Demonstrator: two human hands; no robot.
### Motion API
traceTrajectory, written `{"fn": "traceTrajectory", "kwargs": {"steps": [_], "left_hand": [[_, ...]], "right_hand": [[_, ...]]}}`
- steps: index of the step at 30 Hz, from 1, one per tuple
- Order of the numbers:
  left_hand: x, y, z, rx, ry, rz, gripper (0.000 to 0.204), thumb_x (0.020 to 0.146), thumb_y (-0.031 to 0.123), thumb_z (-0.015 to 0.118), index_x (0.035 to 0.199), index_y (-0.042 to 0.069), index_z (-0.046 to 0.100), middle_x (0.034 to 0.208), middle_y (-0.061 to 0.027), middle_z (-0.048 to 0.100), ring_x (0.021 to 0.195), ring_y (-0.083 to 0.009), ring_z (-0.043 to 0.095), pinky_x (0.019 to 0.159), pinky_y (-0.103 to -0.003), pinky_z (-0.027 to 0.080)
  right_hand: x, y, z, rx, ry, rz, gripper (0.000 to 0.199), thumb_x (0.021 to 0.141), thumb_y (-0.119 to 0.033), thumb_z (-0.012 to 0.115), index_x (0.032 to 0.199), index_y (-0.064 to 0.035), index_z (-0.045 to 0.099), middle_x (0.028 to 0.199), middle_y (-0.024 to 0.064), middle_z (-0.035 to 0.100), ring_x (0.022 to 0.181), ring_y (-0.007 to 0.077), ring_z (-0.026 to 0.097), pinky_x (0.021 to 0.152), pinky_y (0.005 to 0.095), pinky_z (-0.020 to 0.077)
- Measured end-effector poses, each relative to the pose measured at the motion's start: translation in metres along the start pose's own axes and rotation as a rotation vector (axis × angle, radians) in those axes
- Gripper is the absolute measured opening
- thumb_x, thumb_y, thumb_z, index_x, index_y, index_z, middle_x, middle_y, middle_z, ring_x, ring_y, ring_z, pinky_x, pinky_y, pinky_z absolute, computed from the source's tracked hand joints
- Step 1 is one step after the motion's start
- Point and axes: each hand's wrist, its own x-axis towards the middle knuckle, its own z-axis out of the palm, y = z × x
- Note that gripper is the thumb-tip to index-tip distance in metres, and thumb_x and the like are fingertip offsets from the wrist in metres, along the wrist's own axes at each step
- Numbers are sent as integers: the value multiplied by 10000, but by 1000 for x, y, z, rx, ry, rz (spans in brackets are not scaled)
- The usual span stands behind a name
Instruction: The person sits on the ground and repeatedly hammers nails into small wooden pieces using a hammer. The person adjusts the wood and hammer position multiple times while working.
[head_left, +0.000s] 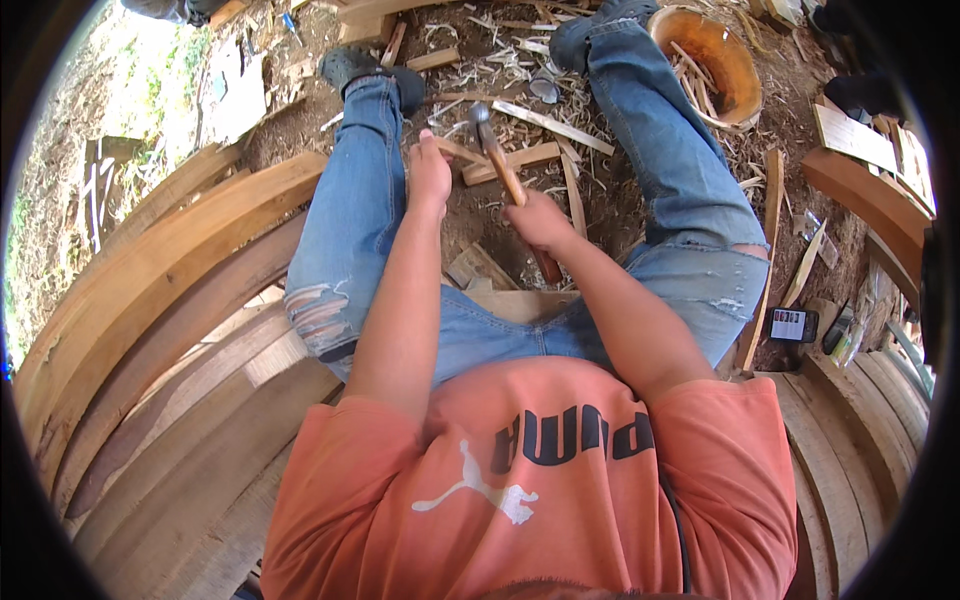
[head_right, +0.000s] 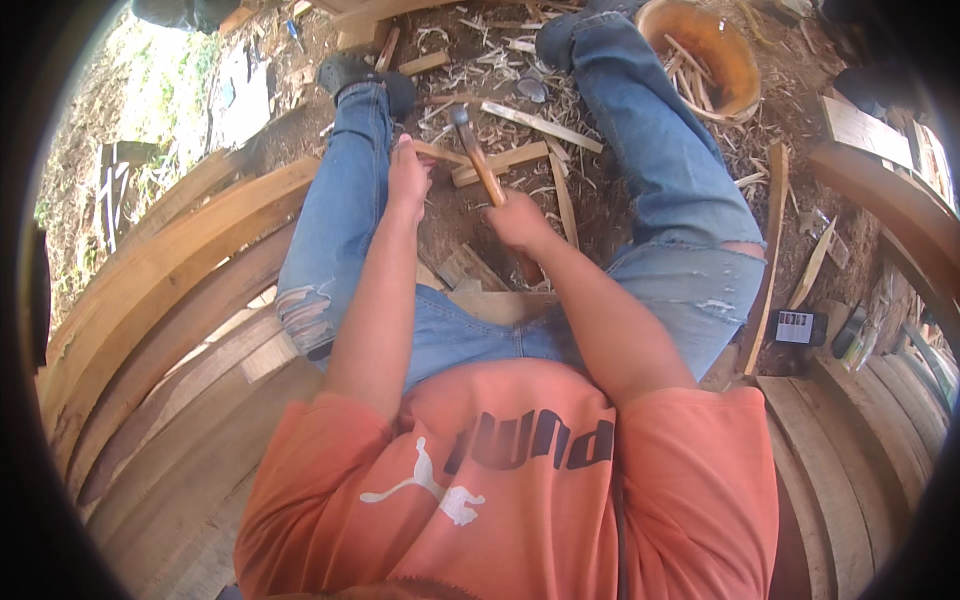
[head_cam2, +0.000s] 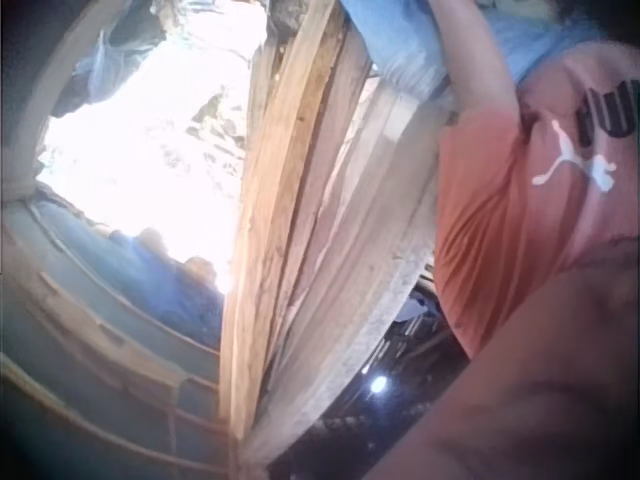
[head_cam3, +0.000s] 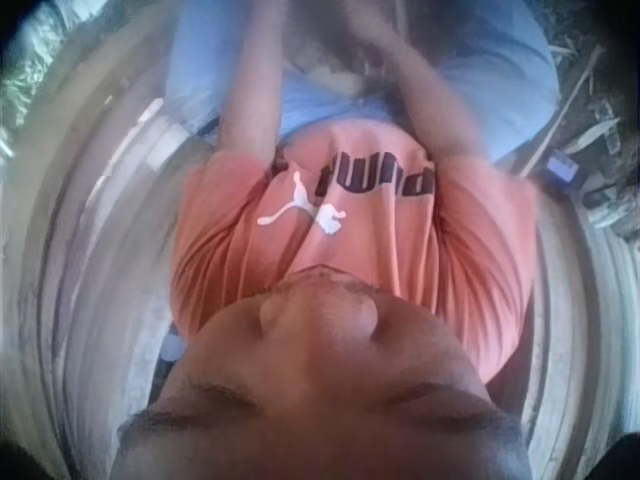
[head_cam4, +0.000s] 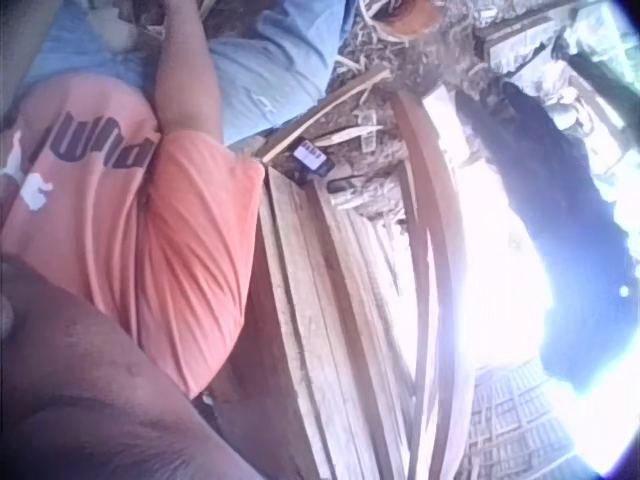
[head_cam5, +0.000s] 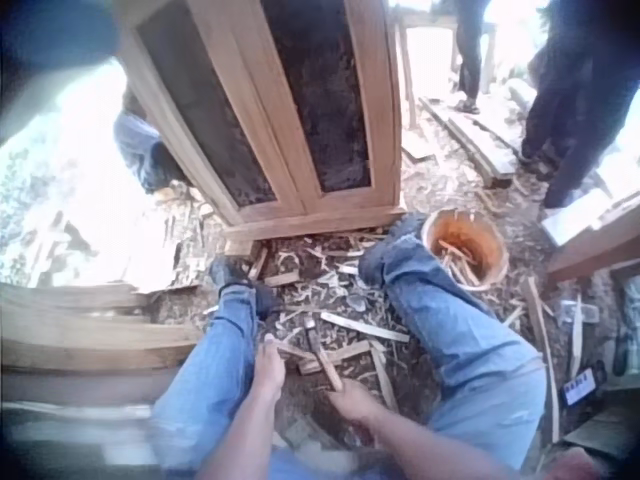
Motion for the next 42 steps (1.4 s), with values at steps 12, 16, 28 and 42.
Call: {"fn": "traceTrajectory", "kwargs": {"steps": [12, 16, 28, 42], "left_hand": [[5, -7, -4, -26, 5, -2, 590, 1142, 500, 319, 1199, -19, 594, 1093, -163, 677, 988, -260, 651, 943, -411, 488], [14, -21, -12, -1, -4, 13, 597, 1139, 501, 321, 1234, -22, 594, 1109, -165, 676, 991, -264, 651, 942, -416, 482], [-8, -17, 10, -165, -135, -134, 473, 1145, 473, 347, 1358, 71, 473, 955, -99, 687, 922, -227, 704, 823, -373, 524], [-32, 29, -2, 550, 7, 559, 280, 994, 263, 733, 1142, 26, 750, 945, -149, 774, 843, -259, 770, 741, -369, 580]], "right_hand": [[-6, -15, -2, -20, 41, -144, 296, 938, -286, 716, 950, 2, 648, 701, 80, 634, 544, 199, 606, 512, 388, 490], [-12, -15, 1, -57, 29, -63, 326, 909, -303, 715, 1028, 0, 704, 823, 184, 699, 764, 331, 689, 741, 450, 547], [2, 3, -1, -187, 241, -282, 307, 932, -274, 698, 1026, 18, 680, 762, 157, 691, 647, 280, 691, 618, 432, 529], [-4, -18, -20, 120, 26, 90, 300, 929, -246, 685, 1028, 34, 647, 708, 108, 631, 529, 228, 619, 508, 406, 514]]}}
